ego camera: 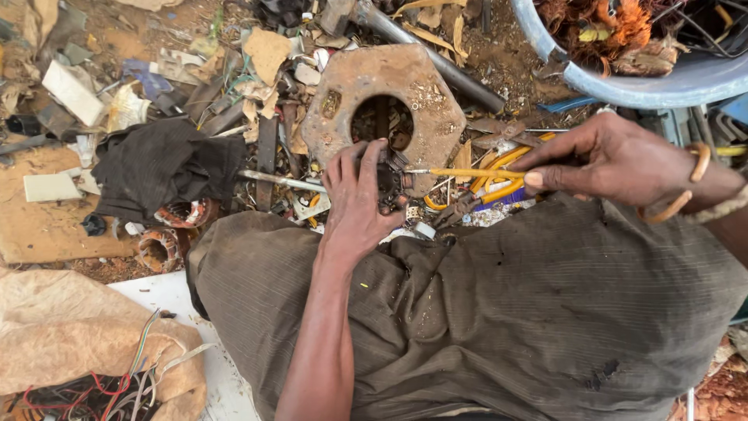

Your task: The person sits on the ground and uses a screwdriver and pliers to pry apart and dismantle a small black electrical component. They repeatedly insert the screwdriver into seams, twist to separate parts, and use pliers to pull pieces apart, placing the separated parts on the ground.

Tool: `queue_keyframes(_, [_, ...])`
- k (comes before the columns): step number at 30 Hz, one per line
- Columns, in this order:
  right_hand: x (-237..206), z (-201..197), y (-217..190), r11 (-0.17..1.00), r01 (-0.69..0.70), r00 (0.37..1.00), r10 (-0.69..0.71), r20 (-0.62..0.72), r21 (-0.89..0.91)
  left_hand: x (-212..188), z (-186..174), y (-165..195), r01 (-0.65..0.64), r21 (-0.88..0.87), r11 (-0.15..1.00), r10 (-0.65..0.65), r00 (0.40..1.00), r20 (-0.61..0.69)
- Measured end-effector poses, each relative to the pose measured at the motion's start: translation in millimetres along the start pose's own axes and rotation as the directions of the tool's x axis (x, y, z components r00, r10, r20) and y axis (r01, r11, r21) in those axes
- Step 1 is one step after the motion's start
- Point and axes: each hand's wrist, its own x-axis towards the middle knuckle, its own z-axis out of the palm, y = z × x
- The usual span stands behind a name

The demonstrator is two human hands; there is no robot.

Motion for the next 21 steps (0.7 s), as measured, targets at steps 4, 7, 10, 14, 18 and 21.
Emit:
queue_keyframes(4, [-0.1, 9.7, 14.7, 0.994, 0.098, 0.993, -0.095, -0.073, 0.040, -0.2, 2.1, -0.4, -0.020, 0.010, 1.000, 0.020, 1.000, -0.009])
queue_keyframes(7, [-11.6, 21.6, 10.4, 0.985, -0.101, 0.995, 0.103, -0.008, 0.140, -0.1, 1.3, 2.2, -0.015, 0.018, 1.000, 0.015, 1.000, 0.004])
queue_keyframes(10, [-25.5, 38.4, -1.8, 0.969, -0.038, 0.992, 0.066, -0.110, 0.243, 2.4, -2.0, 6.3, -0.010, -0.020, 1.000, 0.010, 1.000, -0.017])
queue_keyframes(14, [-29.9, 39.4, -6.0, 0.996, -0.011, 0.994, 0.021, -0.107, 0.089, 5.8, -7.6, 11.0, -0.008, -0.005, 1.000, 0.008, 1.000, 0.020])
queue_keyframes(18, [-19.6, 19.5, -1.4, 0.995, -0.066, 0.998, 0.066, 0.000, -0.070, 2.8, -4.6, 17.2, -0.029, 0.049, 0.998, 0.031, 0.999, -0.037])
queue_keyframes(21, [-17.1, 3.9, -6.9, 1.000, 0.004, 0.996, -0.004, 0.089, -0.002, 2.6, -0.7, 17.7, -0.050, 0.100, 0.994, 0.057, 0.996, -0.072])
